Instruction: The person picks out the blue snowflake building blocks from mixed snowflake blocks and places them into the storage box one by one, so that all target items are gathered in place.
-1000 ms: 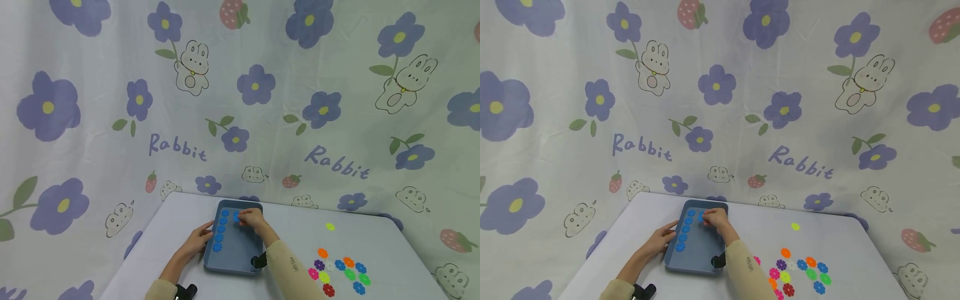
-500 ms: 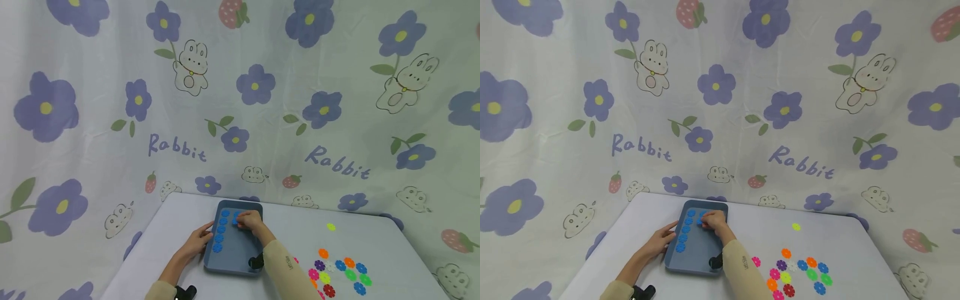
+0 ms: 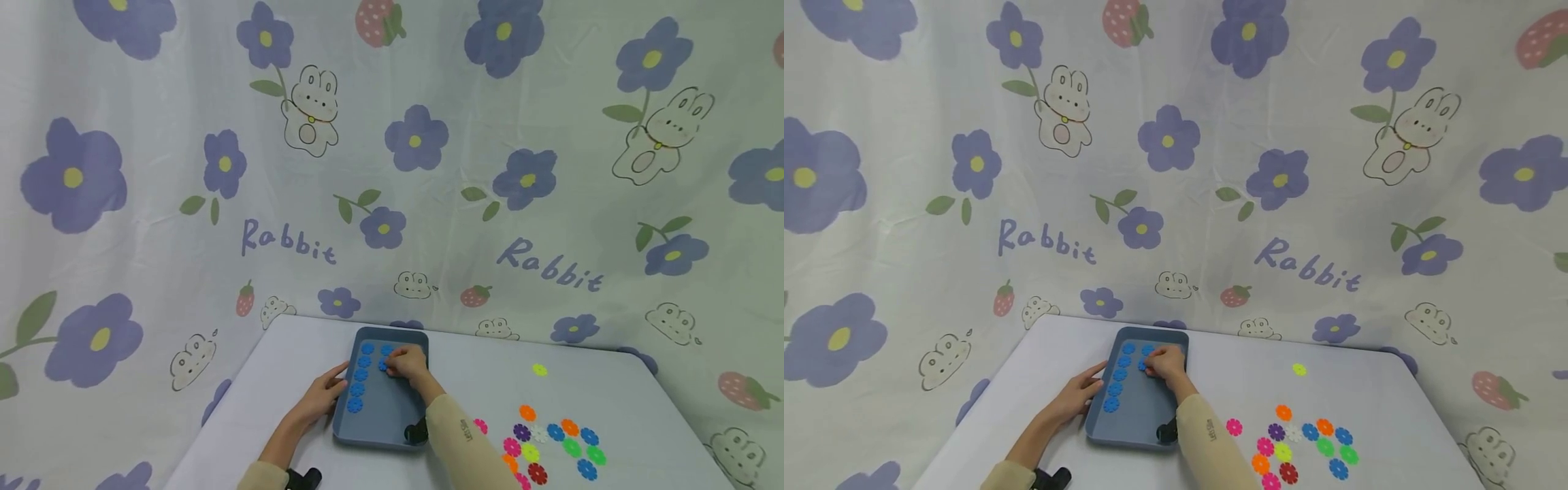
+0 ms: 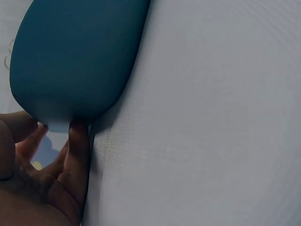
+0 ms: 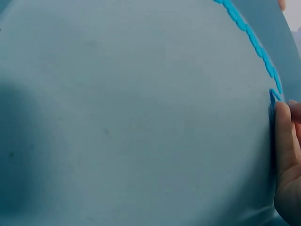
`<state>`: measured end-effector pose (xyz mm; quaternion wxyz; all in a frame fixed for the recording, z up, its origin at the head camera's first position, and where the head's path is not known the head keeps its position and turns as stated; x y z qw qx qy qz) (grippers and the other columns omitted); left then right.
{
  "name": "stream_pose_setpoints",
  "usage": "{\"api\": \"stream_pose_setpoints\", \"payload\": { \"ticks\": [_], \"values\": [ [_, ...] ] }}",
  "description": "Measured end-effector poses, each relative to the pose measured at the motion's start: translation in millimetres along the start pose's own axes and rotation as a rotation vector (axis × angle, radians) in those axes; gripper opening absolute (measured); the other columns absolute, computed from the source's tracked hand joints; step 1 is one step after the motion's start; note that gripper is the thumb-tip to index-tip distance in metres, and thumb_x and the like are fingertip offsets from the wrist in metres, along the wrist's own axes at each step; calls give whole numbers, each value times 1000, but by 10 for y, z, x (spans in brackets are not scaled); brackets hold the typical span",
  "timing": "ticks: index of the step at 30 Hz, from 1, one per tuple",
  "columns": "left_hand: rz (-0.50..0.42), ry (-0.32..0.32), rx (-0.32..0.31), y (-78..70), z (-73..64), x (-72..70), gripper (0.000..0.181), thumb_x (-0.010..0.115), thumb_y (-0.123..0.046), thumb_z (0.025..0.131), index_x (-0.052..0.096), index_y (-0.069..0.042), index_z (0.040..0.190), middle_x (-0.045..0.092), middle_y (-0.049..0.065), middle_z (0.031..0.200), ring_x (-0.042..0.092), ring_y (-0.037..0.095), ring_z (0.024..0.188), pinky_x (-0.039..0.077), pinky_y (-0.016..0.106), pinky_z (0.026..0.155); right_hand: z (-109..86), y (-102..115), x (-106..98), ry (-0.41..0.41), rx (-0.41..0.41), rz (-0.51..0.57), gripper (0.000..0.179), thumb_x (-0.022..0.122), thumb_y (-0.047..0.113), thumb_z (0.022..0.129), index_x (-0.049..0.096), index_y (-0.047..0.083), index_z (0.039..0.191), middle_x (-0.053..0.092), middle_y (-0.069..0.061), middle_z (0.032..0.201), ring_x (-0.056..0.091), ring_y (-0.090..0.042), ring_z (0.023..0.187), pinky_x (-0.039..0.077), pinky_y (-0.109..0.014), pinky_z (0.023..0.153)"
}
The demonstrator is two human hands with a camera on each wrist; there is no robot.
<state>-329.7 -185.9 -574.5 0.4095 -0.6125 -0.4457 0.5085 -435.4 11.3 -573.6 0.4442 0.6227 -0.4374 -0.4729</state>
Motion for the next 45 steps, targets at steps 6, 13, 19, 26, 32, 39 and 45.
{"api": "stream_pose_setpoints", "payload": {
  "ticks": [6, 13, 19, 26, 32, 39, 45],
  "values": [
    [11, 1, 9, 28, -13, -9, 52, 53, -23, 102, 37, -15, 151, 51, 25, 131, 54, 34, 115, 48, 54, 88, -40, -35, -6, -42, -43, -55, 11, 75, -2, 80, 68, 4, 74, 66, -9, 65, 65, -15, 55, 54, -26, 51],
    [-11, 16, 26, 29, -40, -5, 54, 53, -27, 102, 36, -16, 152, 50, 25, 132, 53, 34, 116, 48, 55, 88, -57, -46, -13, -78, -61, -48, 8, 74, -4, 77, 68, 1, 78, 65, -7, 66, 65, -14, 55, 54, -25, 52],
    [-20, 19, 27, 31, -27, -22, 54, 52, -27, 102, 35, -16, 152, 50, 25, 133, 53, 35, 116, 47, 57, 88, -19, -47, 6, -79, -59, -44, 6, 74, -3, 78, 70, 1, 78, 66, -7, 66, 65, -14, 54, 54, -25, 52],
    [-15, 31, 25, 11, -41, -1, 53, 51, -25, 103, 35, -14, 152, 51, 23, 130, 54, 33, 114, 48, 54, 87, -51, -51, -12, -96, -72, -104, 4, 73, -1, 78, 71, 2, 75, 65, -5, 61, 63, -12, 53, 53, -25, 51],
    [-12, 40, 20, 10, -60, -25, 53, 51, -25, 103, 35, -15, 152, 50, 24, 132, 54, 33, 113, 49, 53, 85, -34, -57, 18, -80, -64, -91, 10, 80, -1, 73, 70, 2, 76, 66, -6, 65, 64, -12, 53, 53, -25, 51],
    [-32, 58, 36, 25, -43, -33, 54, 51, -26, 103, 34, -15, 152, 49, 25, 133, 54, 32, 113, 50, 53, 85, -24, -28, 60, -52, -62, -120, 25, 84, -3, 69, 68, -2, 88, 65, -7, 74, 64, -14, 55, 54, -26, 51],
    [-37, 60, 36, 8, -27, -18, 54, 51, -26, 103, 34, -14, 152, 50, 24, 131, 55, 30, 111, 51, 49, 85, -16, -26, 37, -59, -74, -130, 23, 82, -3, 71, 69, -3, 91, 65, -7, 72, 63, -13, 53, 53, -25, 49]
  ]
}}
Point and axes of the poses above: each hand's wrist, its own z-axis towards the middle knuckle, its own x-axis out of the palm, y = z × x, the point moved 9 cm from there along z, towards the middle knuckle
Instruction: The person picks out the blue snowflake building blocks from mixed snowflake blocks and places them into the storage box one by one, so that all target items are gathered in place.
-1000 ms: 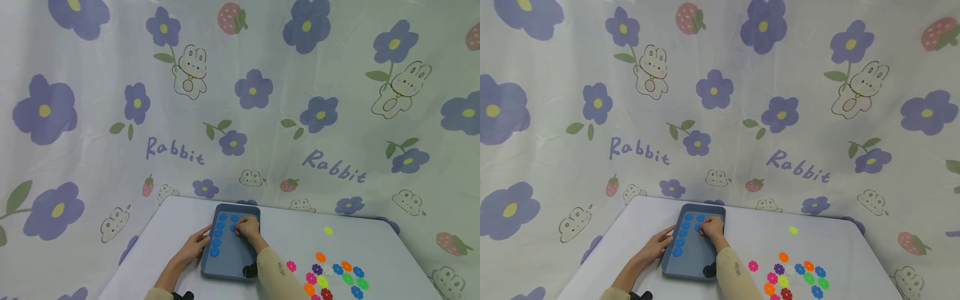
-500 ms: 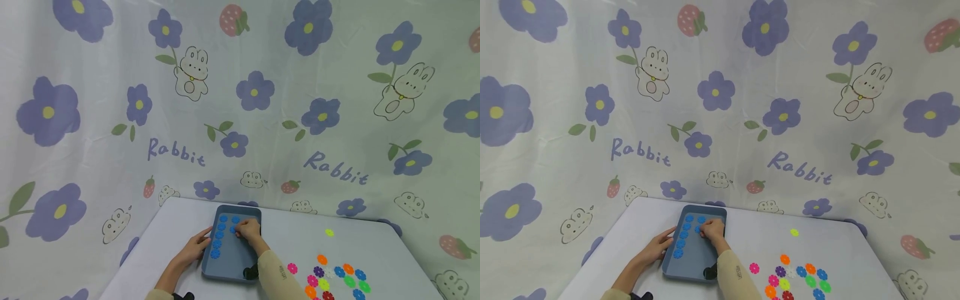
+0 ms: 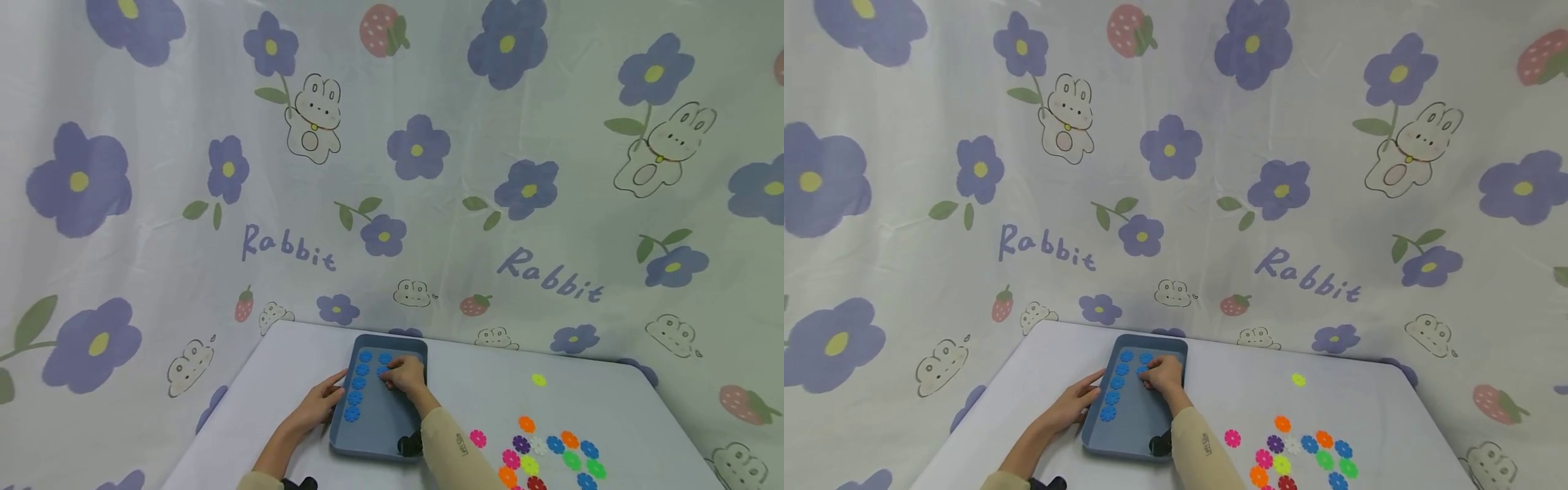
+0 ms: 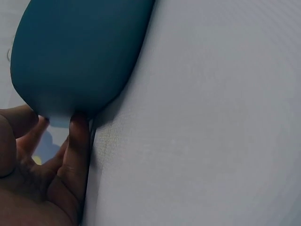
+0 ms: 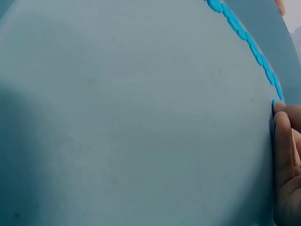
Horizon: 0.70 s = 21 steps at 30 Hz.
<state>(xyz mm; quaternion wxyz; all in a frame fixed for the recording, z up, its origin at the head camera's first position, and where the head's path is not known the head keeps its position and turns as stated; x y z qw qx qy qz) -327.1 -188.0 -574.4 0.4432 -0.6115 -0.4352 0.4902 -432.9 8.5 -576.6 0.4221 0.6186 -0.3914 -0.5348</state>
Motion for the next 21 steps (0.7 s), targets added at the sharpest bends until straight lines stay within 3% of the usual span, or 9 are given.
{"api": "stream_pose_setpoints", "payload": {
  "ticks": [21],
  "values": [
    [0, 7, 7, -17, -8, 15, 52, 49, -22, 104, 33, -13, 152, 50, 24, 132, 53, 33, 114, 49, 52, 88, 0, -26, -22, -16, 11, 25, 24, 84, -1, 70, 69, -3, 89, 66, -8, 67, 64, -12, 52, 53, -26, 50]
  ]
}}
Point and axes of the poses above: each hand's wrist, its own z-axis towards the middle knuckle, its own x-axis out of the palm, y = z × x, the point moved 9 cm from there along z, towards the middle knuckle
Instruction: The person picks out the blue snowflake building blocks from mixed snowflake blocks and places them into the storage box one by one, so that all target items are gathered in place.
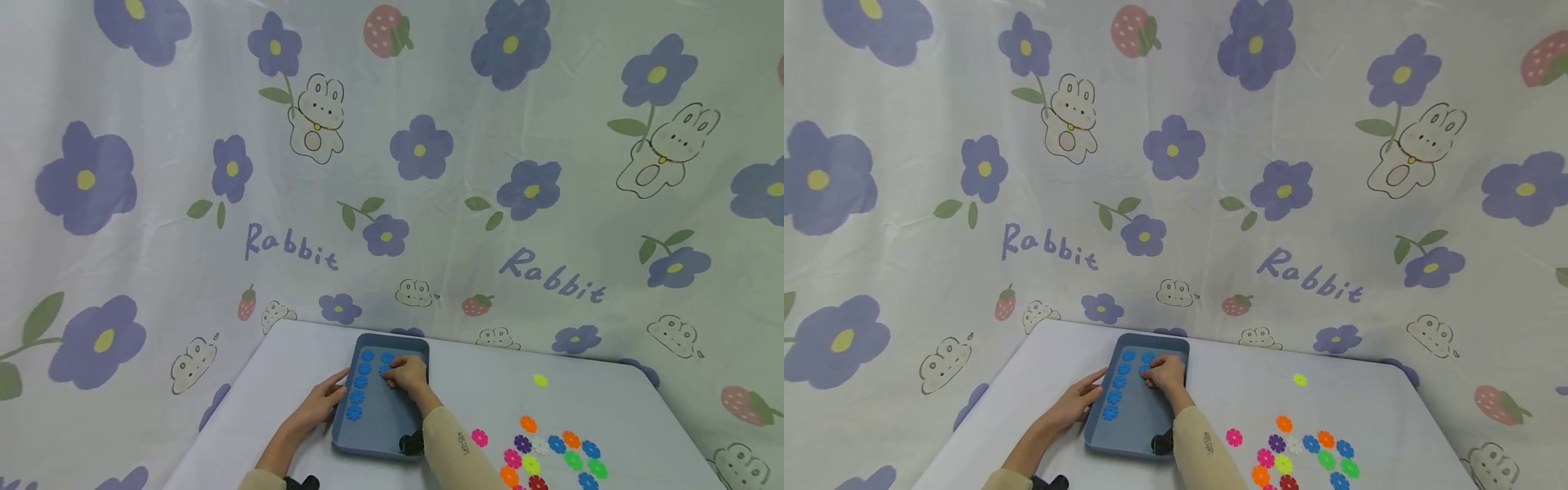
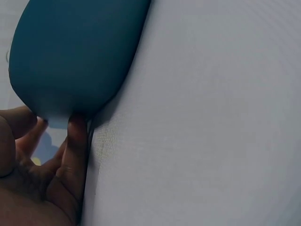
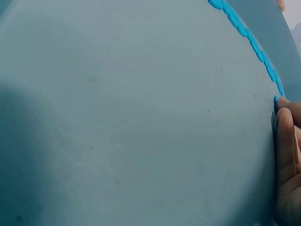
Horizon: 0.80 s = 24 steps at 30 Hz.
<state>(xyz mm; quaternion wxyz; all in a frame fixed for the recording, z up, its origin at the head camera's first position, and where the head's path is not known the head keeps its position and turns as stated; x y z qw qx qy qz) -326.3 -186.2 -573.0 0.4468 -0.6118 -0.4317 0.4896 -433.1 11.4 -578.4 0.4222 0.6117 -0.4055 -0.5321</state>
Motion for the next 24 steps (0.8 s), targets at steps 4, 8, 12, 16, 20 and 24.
{"api": "stream_pose_setpoints", "payload": {
  "ticks": [4, 8, 12, 16, 20, 24],
  "values": [
    [-3, -2, 7, -3, 9, -5, 53, 50, -24, 103, 34, -12, 152, 51, 24, 130, 55, 32, 111, 50, 51, 86, 17, -32, -6, -10, 7, 1, 22, 84, -1, 70, 69, -1, 87, 66, -8, 68, 65, -12, 52, 53, -26, 49],
    [0, -10, 13, 1, 5, -5, 53, 51, -24, 103, 34, -11, 152, 52, 23, 127, 56, 30, 108, 51, 49, 84, 23, -54, -2, -7, 12, 5, 22, 84, 0, 70, 69, -1, 86, 66, -8, 67, 65, -12, 52, 53, -26, 49],
    [-3, -14, 10, 12, -7, 6, 53, 51, -22, 103, 34, -10, 151, 52, 23, 127, 56, 29, 107, 52, 49, 83, 2, -54, -8, 24, 35, 22, 23, 84, 1, 72, 69, -2, 90, 66, -9, 67, 66, -13, 53, 54, -26, 50],
    [-10, -4, 12, 11, 1, 37, 53, 51, -23, 103, 34, -11, 152, 54, 21, 125, 56, 28, 105, 52, 46, 81, -49, 6, -70, 34, 68, 30, 19, 82, 4, 75, 69, -1, 89, 67, -9, 69, 66, -15, 56, 54, -28, 52],
    [-4, -13, 8, 14, 24, 28, 54, 52, -26, 102, 35, -13, 152, 55, 19, 124, 56, 27, 104, 51, 42, 80, -116, 157, -121, 42, 61, 28, 14, 79, 8, 80, 69, 2, 88, 67, -10, 74, 66, -15, 58, 54, -28, 53],
    [15, -37, -1, 41, 33, -23, 53, 53, -26, 102, 37, -13, 151, 56, 17, 124, 56, 26, 104, 50, 43, 82, -205, 367, -126, 103, 17, 62, 14, 75, 11, 85, 69, 1, 93, 69, -17, 87, 66, -16, 60, 55, -29, 56]
  ]
}}
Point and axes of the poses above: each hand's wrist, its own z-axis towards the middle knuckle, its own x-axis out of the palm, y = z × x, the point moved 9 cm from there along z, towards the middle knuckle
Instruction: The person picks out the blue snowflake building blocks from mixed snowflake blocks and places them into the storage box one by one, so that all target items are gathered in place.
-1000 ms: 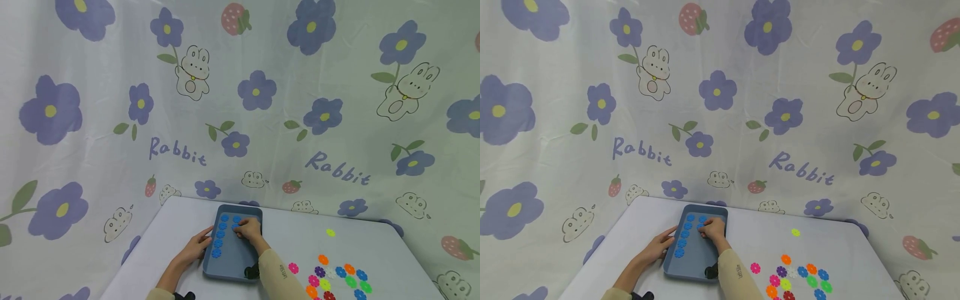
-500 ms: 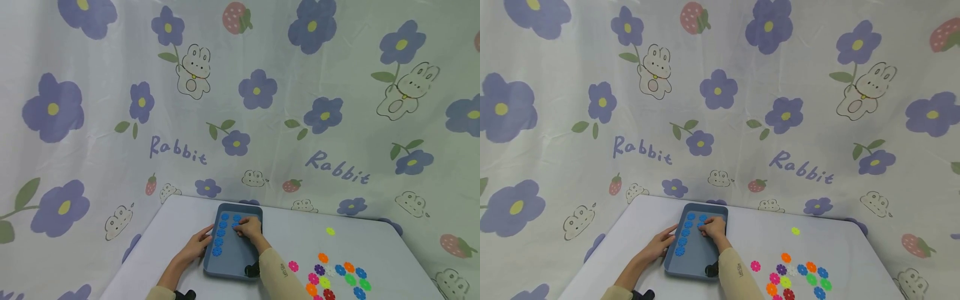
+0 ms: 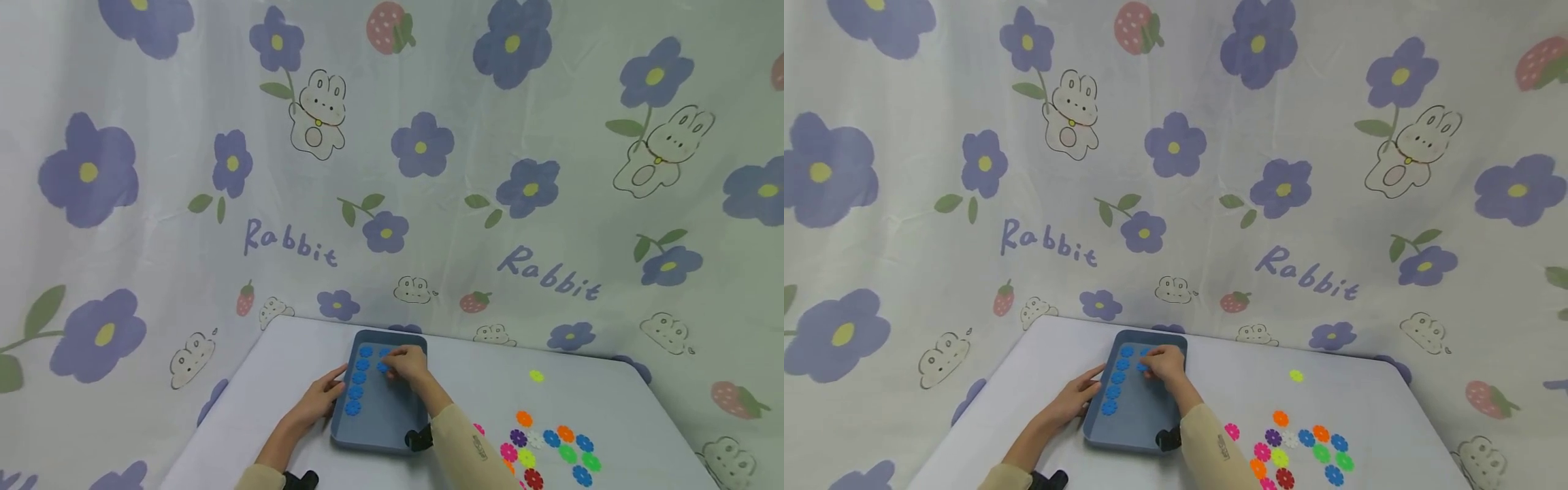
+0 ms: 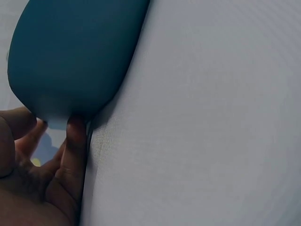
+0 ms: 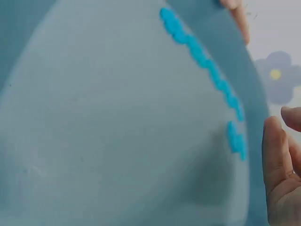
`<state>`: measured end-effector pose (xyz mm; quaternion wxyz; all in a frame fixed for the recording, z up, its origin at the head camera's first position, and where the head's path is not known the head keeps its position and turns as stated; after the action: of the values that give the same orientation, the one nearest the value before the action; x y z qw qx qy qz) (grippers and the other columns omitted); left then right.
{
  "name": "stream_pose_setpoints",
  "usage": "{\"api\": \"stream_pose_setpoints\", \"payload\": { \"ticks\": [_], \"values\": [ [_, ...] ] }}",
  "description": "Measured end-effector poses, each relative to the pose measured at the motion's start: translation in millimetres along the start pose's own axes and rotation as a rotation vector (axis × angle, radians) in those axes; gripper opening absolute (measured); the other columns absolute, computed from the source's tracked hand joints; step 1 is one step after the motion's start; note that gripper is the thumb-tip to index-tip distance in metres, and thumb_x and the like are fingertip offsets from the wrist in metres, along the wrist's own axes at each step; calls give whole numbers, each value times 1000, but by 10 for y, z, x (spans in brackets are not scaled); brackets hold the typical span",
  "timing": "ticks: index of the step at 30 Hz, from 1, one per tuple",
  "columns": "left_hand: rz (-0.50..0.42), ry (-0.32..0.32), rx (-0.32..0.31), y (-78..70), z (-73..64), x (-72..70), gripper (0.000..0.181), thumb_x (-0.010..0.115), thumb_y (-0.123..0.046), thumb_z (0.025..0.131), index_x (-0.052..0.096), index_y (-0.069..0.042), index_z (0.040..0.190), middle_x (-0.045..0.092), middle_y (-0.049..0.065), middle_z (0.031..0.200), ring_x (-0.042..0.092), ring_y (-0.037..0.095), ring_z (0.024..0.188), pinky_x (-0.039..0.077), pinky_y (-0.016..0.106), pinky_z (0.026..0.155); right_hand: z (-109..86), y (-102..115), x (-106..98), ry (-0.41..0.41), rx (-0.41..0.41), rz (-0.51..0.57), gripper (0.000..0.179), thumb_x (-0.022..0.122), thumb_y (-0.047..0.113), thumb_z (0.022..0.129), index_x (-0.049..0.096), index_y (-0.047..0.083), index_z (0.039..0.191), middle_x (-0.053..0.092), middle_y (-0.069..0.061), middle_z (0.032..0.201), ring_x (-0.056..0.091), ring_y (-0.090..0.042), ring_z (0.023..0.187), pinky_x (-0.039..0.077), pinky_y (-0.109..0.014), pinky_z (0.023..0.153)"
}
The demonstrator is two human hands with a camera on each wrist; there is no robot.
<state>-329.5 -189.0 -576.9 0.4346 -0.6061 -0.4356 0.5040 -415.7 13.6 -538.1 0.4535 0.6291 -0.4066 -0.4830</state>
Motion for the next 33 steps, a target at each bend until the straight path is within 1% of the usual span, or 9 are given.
{"api": "stream_pose_setpoints", "payload": {
  "ticks": [4, 10, 13, 15, 20, 22, 26, 29, 33],
  "values": [
    [-7, 25, 1, 1, 21, 37, 53, 52, -26, 102, 36, -14, 151, 55, 18, 125, 56, 27, 106, 49, 44, 85, -146, 212, -96, 47, -63, 29, 16, 73, 13, 88, 69, 0, 96, 67, -22, 94, 66, -18, 63, 57, -35, 61],
    [-49, 11, -40, 30, 43, -12, 54, 53, -26, 102, 36, -16, 152, 54, 18, 125, 57, 28, 106, 51, 45, 83, -373, 507, -244, 145, -203, 12, 19, 73, 16, 88, 71, -1, 97, 68, -9, 82, 67, -22, 65, 58, -41, 64],
    [-59, 1, -61, 47, 49, -23, 53, 54, -25, 101, 38, -17, 151, 55, 17, 124, 58, 27, 104, 52, 46, 82, -521, 576, -402, 159, -229, -2, 20, 73, 17, 89, 71, 0, 98, 67, -6, 80, 67, -25, 67, 57, -45, 66],
    [-56, -8, -66, 43, 40, -26, 52, 54, -23, 101, 38, -17, 151, 56, 16, 123, 59, 26, 104, 52, 46, 82, -612, 573, -534, 149, -231, -26, 20, 73, 19, 89, 71, 1, 98, 66, -6, 79, 67, -25, 67, 57, -43, 66],
    [-45, -32, -74, 35, 3, -31, 51, 53, -21, 102, 38, -16, 151, 56, 18, 125, 59, 28, 106, 51, 47, 83, -765, 419, -915, 91, -216, -84, 18, 71, 17, 90, 70, 1, 96, 63, -7, 77, 65, -22, 64, 57, -34, 61],
    [-45, -41, -73, 33, -6, -35, 51, 53, -21, 102, 38, -17, 151, 56, 18, 125, 59, 29, 107, 51, 47, 84, -813, 325, -1081, 66, -199, -97, 17, 70, 15, 91, 69, -1, 97, 62, -8, 77, 65, -27, 65, 57, -35, 62],
    [-49, -52, -79, 39, -6, -49, 51, 53, -20, 102, 39, -17, 150, 56, 18, 125, 59, 28, 106, 52, 46, 82, -936, 145, -1434, 16, -169, -116, 21, 70, 18, 92, 69, -2, 99, 61, -8, 78, 65, -30, 67, 57, -36, 63],
    [-50, -51, -82, 45, 9, -51, 51, 53, -19, 102, 39, -17, 150, 56, 18, 126, 59, 28, 106, 52, 45, 81, -1047, 21, -1708, -35, -139, -135, 22, 70, 20, 92, 68, -1, 99, 62, -8, 80, 65, -31, 69, 57, -33, 63],
    [-49, -41, -80, 39, 27, -41, 51, 53, -19, 102, 38, -19, 151, 55, 19, 128, 58, 29, 108, 52, 45, 82, -1201, -154, -2052, -114, -80, -158, 20, 69, 19, 92, 69, 1, 100, 62, -10, 80, 65, -38, 73, 57, -32, 63]
  ]
}}
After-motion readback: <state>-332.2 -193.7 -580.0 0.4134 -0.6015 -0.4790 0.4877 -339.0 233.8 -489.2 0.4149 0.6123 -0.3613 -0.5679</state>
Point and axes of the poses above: each hand's wrist, its own z-axis towards the middle knuckle, its own x-axis out of the palm, y = z × x, the point moved 9 cm from there along z, towards the middle knuckle
